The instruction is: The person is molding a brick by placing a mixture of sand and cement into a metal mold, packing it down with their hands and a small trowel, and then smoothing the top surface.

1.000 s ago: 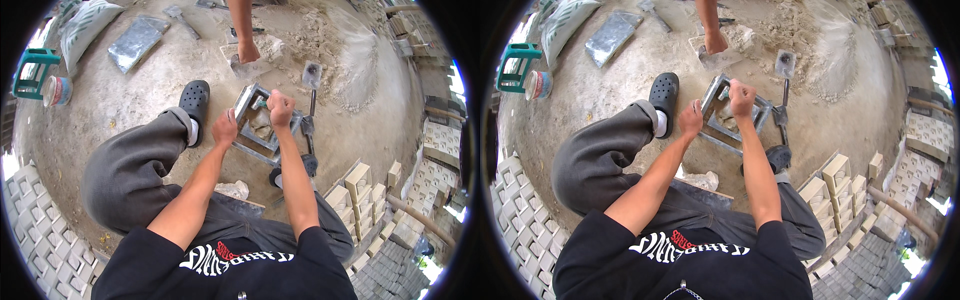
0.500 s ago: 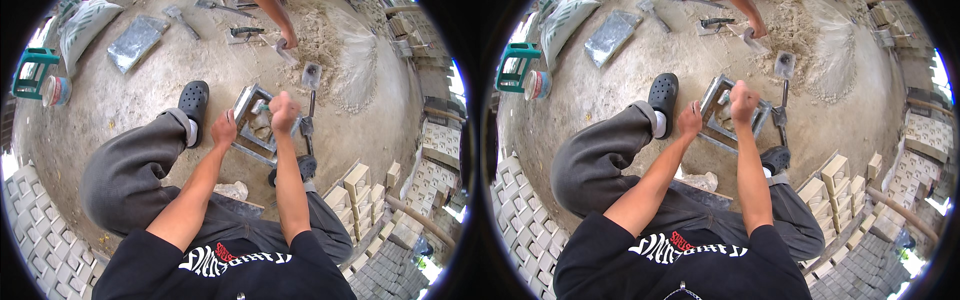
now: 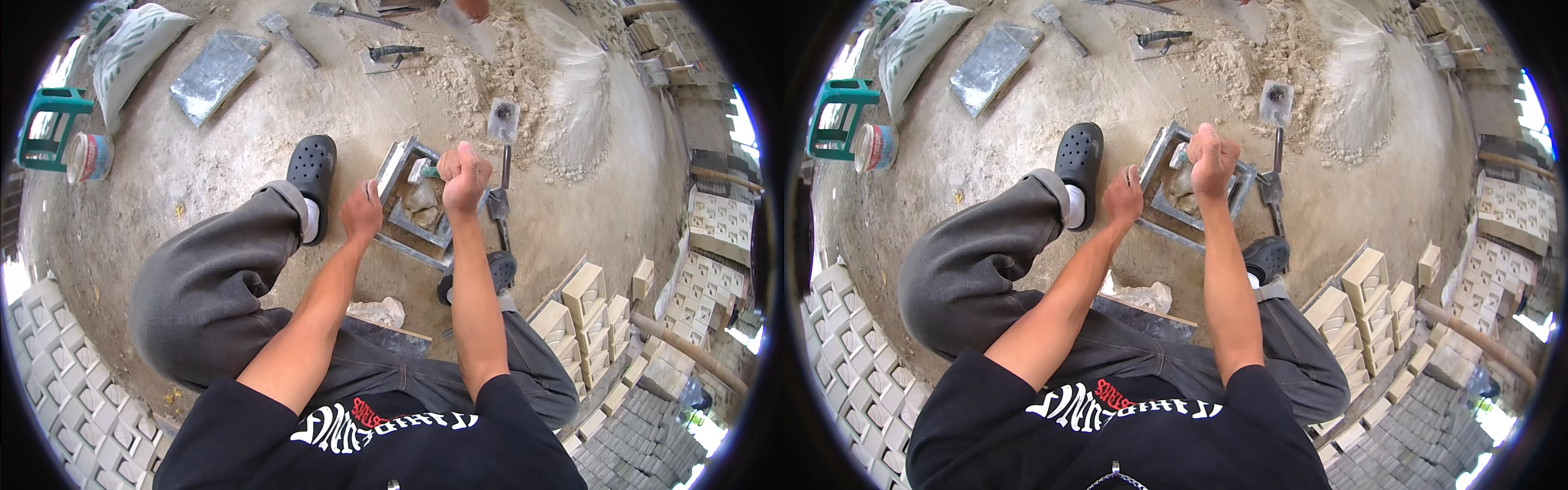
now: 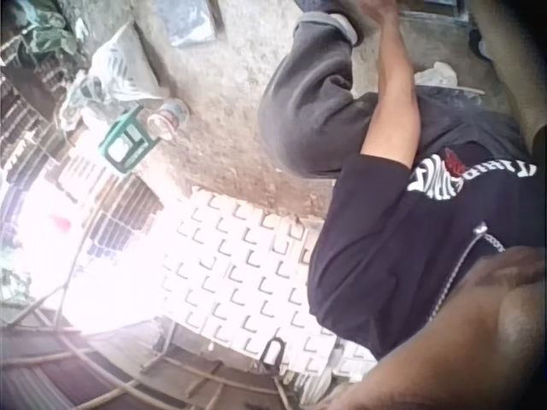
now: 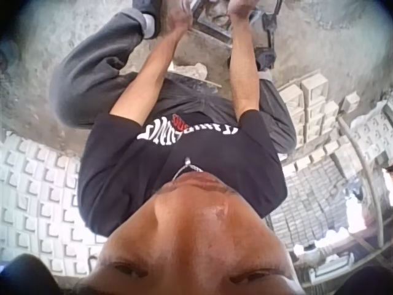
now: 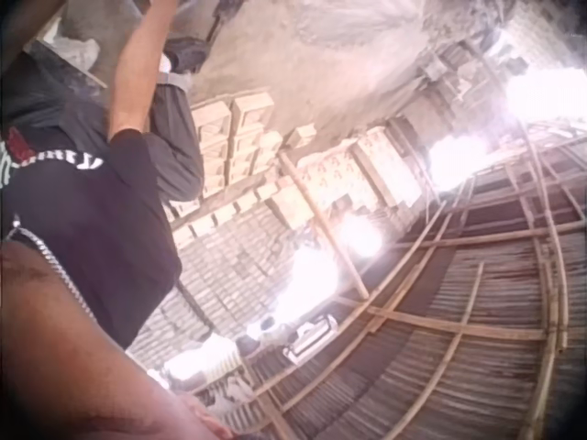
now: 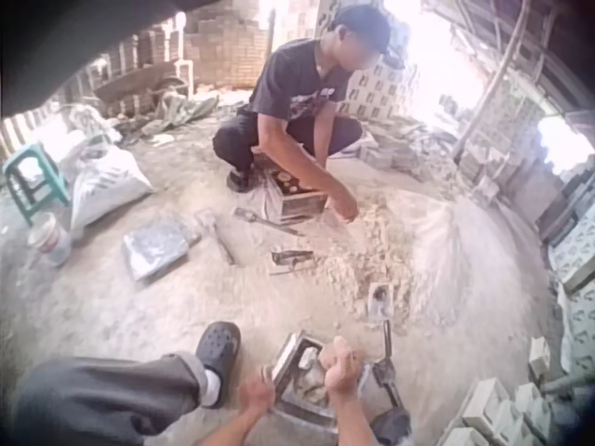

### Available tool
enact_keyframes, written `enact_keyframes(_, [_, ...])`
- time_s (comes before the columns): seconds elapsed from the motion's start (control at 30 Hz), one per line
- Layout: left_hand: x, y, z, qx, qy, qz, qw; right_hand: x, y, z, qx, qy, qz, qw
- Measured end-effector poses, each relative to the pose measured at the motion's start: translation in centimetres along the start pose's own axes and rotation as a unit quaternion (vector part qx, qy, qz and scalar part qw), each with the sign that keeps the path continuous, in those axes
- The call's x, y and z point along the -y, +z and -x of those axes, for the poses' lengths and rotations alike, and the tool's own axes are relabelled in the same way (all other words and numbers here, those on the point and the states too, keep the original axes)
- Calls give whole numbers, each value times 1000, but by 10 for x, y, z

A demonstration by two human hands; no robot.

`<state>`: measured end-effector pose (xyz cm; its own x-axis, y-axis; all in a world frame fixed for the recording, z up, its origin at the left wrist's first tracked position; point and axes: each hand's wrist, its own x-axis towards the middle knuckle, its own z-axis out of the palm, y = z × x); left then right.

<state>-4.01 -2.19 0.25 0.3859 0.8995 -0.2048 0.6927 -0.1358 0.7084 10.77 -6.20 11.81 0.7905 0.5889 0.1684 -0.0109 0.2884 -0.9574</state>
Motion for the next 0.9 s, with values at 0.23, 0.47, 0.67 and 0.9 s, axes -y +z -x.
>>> enact_keyframes(0.23, [2,1,7,22,0,0,1000,11,-3,0,7,23,7,1000])
enact_keyframes(0.47, [7,3,8,54,-15,-10,998,0,2,-6,40,62,13,997])
enact_keyframes(0.67, [-6,7,8,48,-7,-7,999,-22,-9,5,2,45,21,999])
enact_keyframes(0.9, [0,8,6,52,-22,-20,998,-15,-16,29,9,-29,55,998])
